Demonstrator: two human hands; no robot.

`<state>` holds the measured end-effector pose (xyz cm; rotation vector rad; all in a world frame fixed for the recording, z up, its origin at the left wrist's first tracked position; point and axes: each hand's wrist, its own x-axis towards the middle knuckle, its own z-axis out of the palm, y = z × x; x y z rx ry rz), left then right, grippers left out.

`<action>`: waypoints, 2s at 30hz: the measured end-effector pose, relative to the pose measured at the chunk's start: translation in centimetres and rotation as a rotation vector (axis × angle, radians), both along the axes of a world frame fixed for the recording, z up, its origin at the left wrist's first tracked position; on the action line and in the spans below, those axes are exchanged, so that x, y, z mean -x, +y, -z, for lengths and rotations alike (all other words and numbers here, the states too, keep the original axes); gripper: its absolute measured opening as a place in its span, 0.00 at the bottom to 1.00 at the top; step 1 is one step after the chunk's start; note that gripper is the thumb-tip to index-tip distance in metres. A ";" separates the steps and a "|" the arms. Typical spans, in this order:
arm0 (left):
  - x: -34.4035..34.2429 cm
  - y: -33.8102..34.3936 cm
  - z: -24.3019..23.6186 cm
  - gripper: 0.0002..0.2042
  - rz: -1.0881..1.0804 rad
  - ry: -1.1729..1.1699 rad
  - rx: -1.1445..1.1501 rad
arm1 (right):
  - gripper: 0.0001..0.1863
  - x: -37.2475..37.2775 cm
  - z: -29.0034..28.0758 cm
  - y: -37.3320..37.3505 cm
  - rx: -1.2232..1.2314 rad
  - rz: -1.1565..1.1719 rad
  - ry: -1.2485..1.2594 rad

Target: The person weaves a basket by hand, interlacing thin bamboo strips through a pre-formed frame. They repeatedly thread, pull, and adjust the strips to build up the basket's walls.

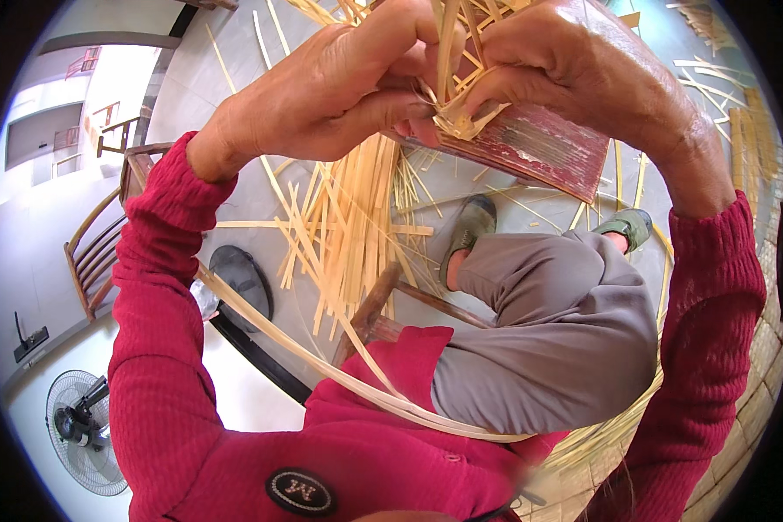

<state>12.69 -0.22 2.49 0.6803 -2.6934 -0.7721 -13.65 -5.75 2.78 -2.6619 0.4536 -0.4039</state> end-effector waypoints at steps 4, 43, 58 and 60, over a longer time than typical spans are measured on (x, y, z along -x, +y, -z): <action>0.4 0.0 0.0 0.16 -0.059 -0.002 0.051 | 0.18 -0.6 -0.6 -0.2 -0.056 -0.036 -0.021; 0.6 4.6 1.6 0.03 -0.666 0.483 -0.322 | 0.09 2.8 0.0 5.3 0.321 1.027 -0.743; 0.4 4.9 1.7 0.05 -0.644 0.469 -0.326 | 0.17 1.8 4.8 10.6 -1.395 0.908 -1.003; 0.5 4.7 2.0 0.05 -0.624 0.497 -0.328 | 0.20 1.3 4.3 11.6 -1.839 0.785 -0.901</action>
